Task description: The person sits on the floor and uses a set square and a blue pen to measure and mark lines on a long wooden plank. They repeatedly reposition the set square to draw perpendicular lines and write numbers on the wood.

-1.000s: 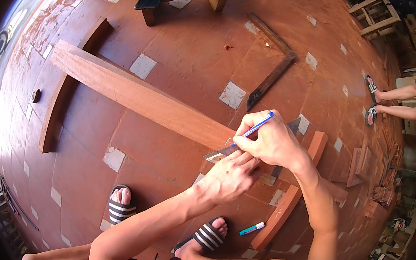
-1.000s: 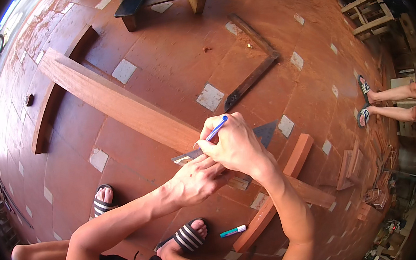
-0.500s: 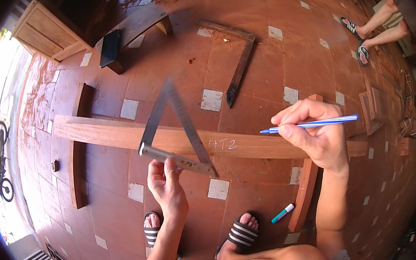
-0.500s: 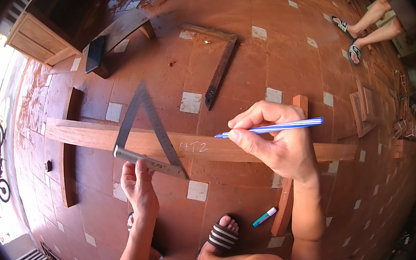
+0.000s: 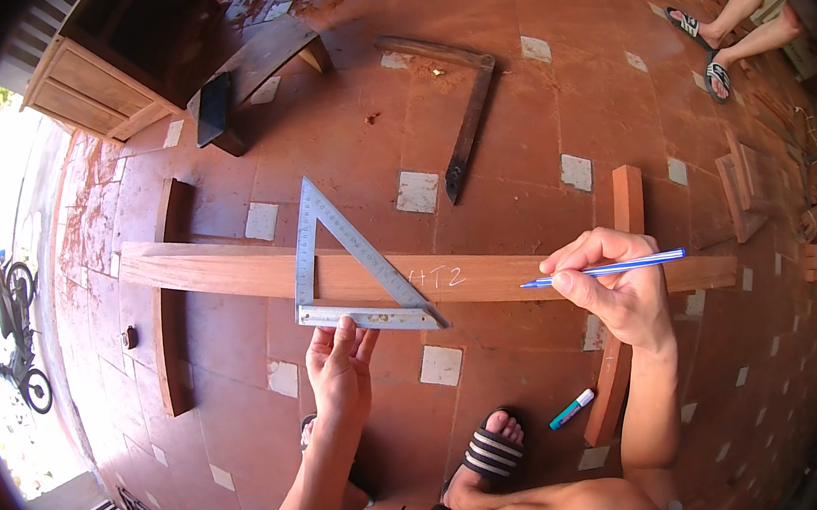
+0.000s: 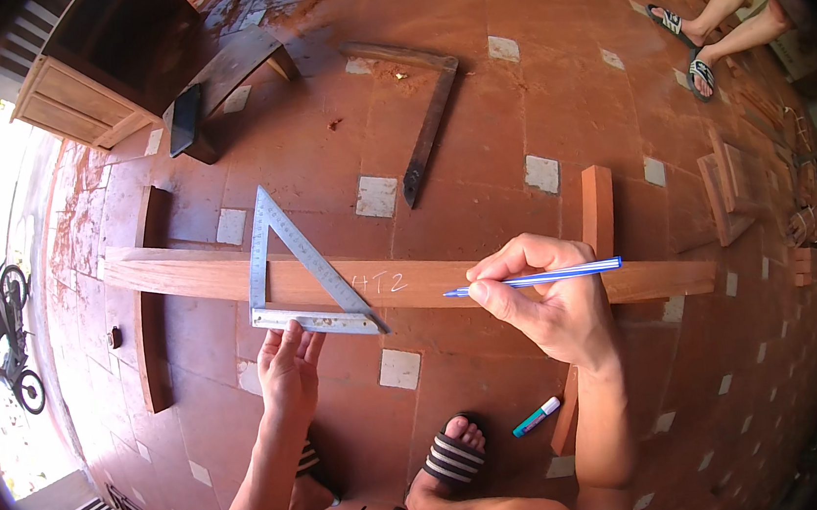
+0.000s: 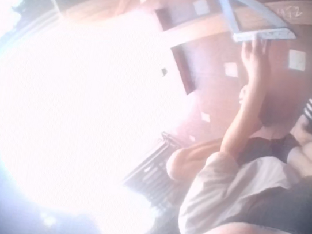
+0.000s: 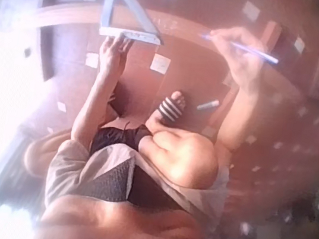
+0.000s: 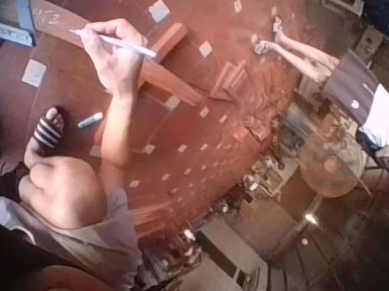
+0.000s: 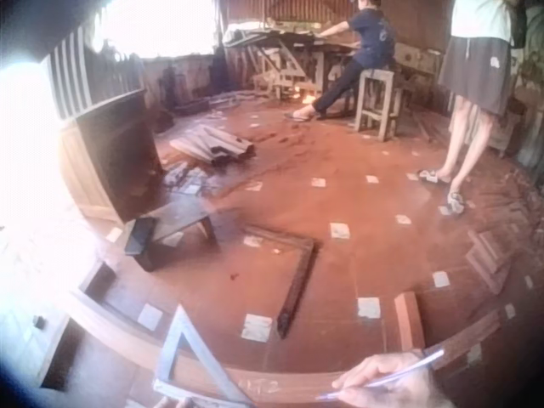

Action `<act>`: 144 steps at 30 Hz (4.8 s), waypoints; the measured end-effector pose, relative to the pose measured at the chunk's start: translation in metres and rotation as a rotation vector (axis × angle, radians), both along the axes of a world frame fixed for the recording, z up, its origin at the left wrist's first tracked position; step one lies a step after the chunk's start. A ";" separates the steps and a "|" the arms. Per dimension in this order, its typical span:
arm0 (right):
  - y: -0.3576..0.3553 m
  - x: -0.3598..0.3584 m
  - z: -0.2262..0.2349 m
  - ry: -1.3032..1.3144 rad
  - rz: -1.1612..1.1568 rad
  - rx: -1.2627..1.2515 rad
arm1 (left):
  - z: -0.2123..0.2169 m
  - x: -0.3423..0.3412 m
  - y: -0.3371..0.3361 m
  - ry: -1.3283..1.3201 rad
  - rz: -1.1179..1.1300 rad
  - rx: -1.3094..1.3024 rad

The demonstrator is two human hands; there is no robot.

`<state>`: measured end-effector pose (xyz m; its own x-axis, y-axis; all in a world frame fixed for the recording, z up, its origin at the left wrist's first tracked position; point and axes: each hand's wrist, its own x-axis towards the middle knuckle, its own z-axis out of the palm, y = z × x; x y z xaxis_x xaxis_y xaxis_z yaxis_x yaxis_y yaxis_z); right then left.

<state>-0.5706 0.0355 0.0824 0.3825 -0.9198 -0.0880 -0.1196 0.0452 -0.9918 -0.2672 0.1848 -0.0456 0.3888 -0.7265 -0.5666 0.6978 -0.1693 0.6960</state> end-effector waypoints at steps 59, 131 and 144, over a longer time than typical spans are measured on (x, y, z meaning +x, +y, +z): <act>0.021 0.081 -0.079 0.149 0.018 -0.111 | 0.025 0.046 -0.063 -1.832 -0.899 -0.696; 0.039 -0.066 -0.074 0.279 -0.268 -0.263 | 0.023 -0.055 -0.086 -1.706 -0.993 -0.788; 0.031 -0.028 -0.076 0.220 -0.085 -0.083 | 0.026 -0.055 -0.086 -1.707 -1.029 -0.753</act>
<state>-0.5990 0.0667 0.0061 0.2831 -0.9554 -0.0836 -0.3327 -0.0161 -0.9429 -0.3223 0.0988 -0.0199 -0.5082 -0.8237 0.2514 -0.6703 0.5616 0.4851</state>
